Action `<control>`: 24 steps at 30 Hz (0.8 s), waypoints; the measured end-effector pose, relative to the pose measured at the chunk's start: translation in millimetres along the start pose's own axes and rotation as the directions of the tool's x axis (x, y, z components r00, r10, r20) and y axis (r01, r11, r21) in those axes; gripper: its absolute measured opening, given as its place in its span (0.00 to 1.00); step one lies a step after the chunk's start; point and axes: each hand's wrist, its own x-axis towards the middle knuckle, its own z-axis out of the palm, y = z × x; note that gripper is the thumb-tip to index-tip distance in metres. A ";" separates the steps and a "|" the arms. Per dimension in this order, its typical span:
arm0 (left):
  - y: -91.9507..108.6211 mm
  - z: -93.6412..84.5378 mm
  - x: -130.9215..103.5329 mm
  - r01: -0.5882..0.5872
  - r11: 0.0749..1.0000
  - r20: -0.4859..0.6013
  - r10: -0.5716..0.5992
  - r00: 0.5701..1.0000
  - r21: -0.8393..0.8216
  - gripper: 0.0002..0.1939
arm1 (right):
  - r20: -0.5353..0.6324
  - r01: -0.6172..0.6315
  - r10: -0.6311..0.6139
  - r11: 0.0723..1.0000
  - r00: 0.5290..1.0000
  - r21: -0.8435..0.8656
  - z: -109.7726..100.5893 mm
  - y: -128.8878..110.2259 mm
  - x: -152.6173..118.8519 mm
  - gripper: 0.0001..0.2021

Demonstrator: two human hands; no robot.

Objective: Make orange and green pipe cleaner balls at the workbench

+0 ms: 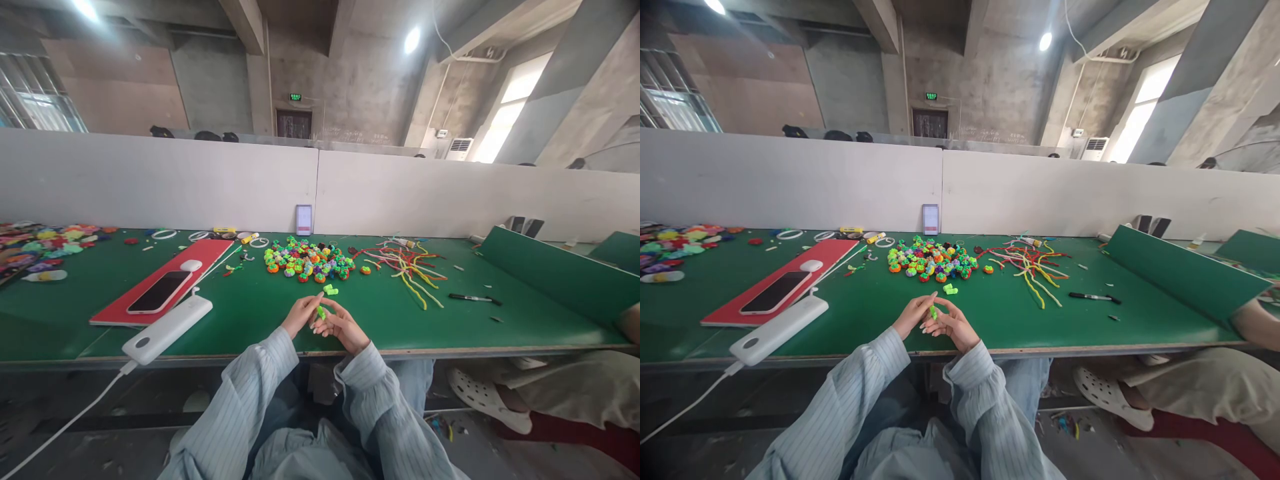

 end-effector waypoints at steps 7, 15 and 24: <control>1.3 0.2 -0.8 0.022 1.000 -0.010 -0.022 1.000 -0.007 0.24 | 0.008 0.014 -0.014 1.000 1.000 0.001 -0.4 0.8 0.1 0.27; 3.7 0.4 -2.1 0.004 1.000 -0.008 -0.004 1.000 0.000 0.24 | -0.007 0.018 -0.018 1.000 1.000 -0.013 0.3 0.5 0.0 0.26; 3.6 0.8 -0.5 0.048 0.998 0.036 -0.046 0.998 -0.043 0.24 | 0.007 0.036 -0.036 0.997 0.999 0.062 0.6 0.1 -0.9 0.26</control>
